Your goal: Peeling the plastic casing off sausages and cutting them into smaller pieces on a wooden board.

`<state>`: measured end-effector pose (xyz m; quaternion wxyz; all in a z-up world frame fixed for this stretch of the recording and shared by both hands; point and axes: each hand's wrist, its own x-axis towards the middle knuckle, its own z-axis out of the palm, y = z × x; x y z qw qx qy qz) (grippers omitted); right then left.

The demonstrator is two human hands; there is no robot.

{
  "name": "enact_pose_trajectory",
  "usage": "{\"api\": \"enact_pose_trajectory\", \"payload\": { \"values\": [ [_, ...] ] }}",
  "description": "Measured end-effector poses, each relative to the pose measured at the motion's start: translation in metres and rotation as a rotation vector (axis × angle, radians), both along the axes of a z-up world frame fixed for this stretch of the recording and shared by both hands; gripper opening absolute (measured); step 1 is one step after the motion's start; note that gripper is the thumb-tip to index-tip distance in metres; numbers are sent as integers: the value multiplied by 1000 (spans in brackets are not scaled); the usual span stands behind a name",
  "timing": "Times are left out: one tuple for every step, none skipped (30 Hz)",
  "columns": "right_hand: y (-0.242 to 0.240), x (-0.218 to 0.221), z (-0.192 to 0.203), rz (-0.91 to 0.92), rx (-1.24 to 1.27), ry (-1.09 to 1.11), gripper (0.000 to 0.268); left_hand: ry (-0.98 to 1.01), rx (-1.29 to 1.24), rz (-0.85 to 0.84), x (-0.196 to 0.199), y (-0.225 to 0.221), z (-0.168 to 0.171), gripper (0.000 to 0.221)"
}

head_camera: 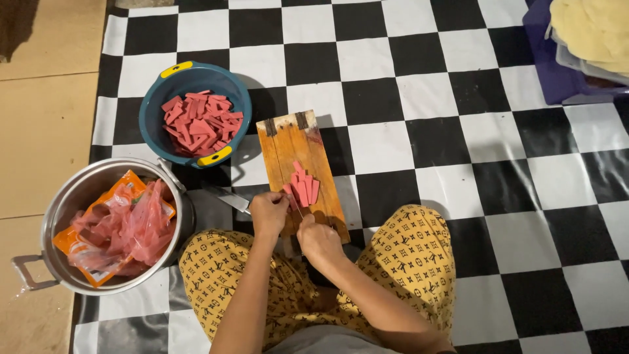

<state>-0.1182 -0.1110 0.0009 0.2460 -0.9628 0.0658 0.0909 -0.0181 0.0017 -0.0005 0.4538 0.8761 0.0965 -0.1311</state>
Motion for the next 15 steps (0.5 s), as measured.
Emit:
{"api": "enact_pose_trajectory", "payload": {
  "values": [
    [-1,0,-6,0,0,2,28,2,0,0,-1,-1,4,18],
    [-1,-1,-12,21,-31,-45,27,0,-20,7,-2,-2,8,19],
    [-2,-1,-18,44,-63,-91,27,-2,-40,16,-3,-2,12,20],
    [-1,-1,-15,45,-63,-89,27,0,-40,17,-4,-2,12,20],
    [-1,-1,-12,42,-53,-88,26,-12,-25,7,-4,-2,12,20],
    [-1,0,-9,39,-43,-86,26,-23,-9,-2,-4,-2,12,21],
    [-1,0,-15,39,-43,-85,26,-22,-9,-2,-5,-2,15,21],
    [-2,1,-20,48,-26,-82,26,-25,-4,-6,-6,-3,18,22],
    [-2,1,-26,56,-10,-81,26,-30,1,-10,-7,-4,21,23],
    [-3,3,-29,56,-9,-80,26,-29,1,-10,-6,-4,19,23],
    [-4,4,-32,71,-25,-76,27,-37,0,-9,-6,-4,17,23],
    [-4,5,-35,85,-41,-71,28,-45,-1,-7,-6,-4,15,24],
    [-4,6,-19,87,-41,-70,28,-44,-1,-6,-6,-4,14,24],
    [-3,7,-3,64,-6,0,26,-39,-1,-8,-5,-3,14,22],
    [-2,7,13,42,29,70,25,-34,0,-10,-5,-2,13,21]
  ]
}}
